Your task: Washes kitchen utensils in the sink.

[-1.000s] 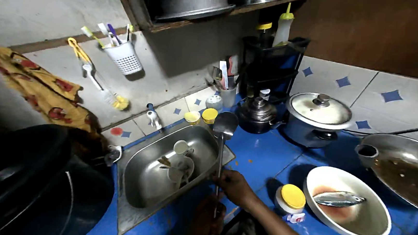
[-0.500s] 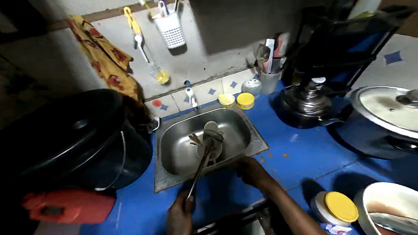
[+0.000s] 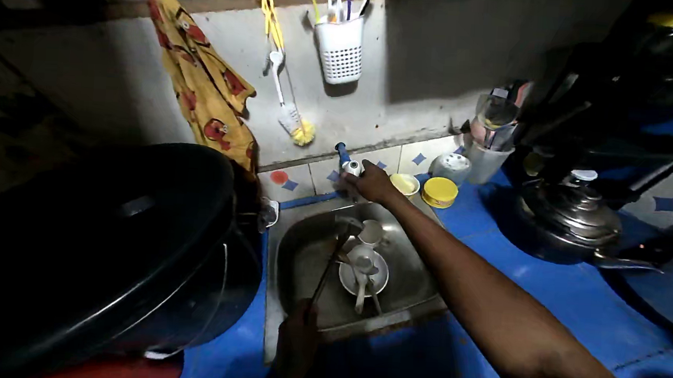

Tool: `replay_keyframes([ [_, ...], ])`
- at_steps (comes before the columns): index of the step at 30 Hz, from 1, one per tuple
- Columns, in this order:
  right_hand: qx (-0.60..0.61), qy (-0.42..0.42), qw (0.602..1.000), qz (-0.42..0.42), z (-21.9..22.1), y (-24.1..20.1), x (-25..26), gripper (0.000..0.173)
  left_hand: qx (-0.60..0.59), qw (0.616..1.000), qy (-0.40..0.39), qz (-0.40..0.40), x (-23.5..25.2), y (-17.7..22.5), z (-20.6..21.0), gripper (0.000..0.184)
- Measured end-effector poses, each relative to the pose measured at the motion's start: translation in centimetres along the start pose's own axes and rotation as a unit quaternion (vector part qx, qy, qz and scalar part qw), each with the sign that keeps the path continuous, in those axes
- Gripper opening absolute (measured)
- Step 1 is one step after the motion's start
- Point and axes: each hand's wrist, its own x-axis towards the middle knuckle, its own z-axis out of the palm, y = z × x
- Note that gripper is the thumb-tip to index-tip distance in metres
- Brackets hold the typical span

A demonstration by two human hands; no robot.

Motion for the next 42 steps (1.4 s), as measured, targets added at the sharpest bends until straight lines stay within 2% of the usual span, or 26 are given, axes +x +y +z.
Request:
replay_keyframes([
  [3, -0.033, -0.02, 0.999, 0.011, 0.5, 0.2, 1.0, 0.038, 0.008, 1.0, -0.01, 0.0, 1.5, -0.5, 0.1, 0.034],
  [8, -0.062, -0.043, 0.997, 0.032, 0.1, 0.4, 1.3, 0.036, 0.022, 0.998, -0.044, -0.038, 2.9, 0.4, 0.3, 0.034],
  [15, -0.08, -0.056, 0.995, 0.03, -0.4, 0.2, 1.3, 0.031, 0.011, 0.998, -0.019, -0.052, 3.3, 1.3, 0.8, 0.033],
  [24, -0.102, -0.083, 0.99, 0.039, -0.8, -0.3, 1.4, 0.034, 0.033, 0.996, -0.017, -0.083, 3.2, 1.5, 1.5, 0.034],
  [42, -0.139, -0.094, 0.985, 0.035, -1.2, -0.5, 1.1, 0.039, -0.006, 0.998, -0.01, -0.063, 3.0, 1.5, 2.4, 0.033],
])
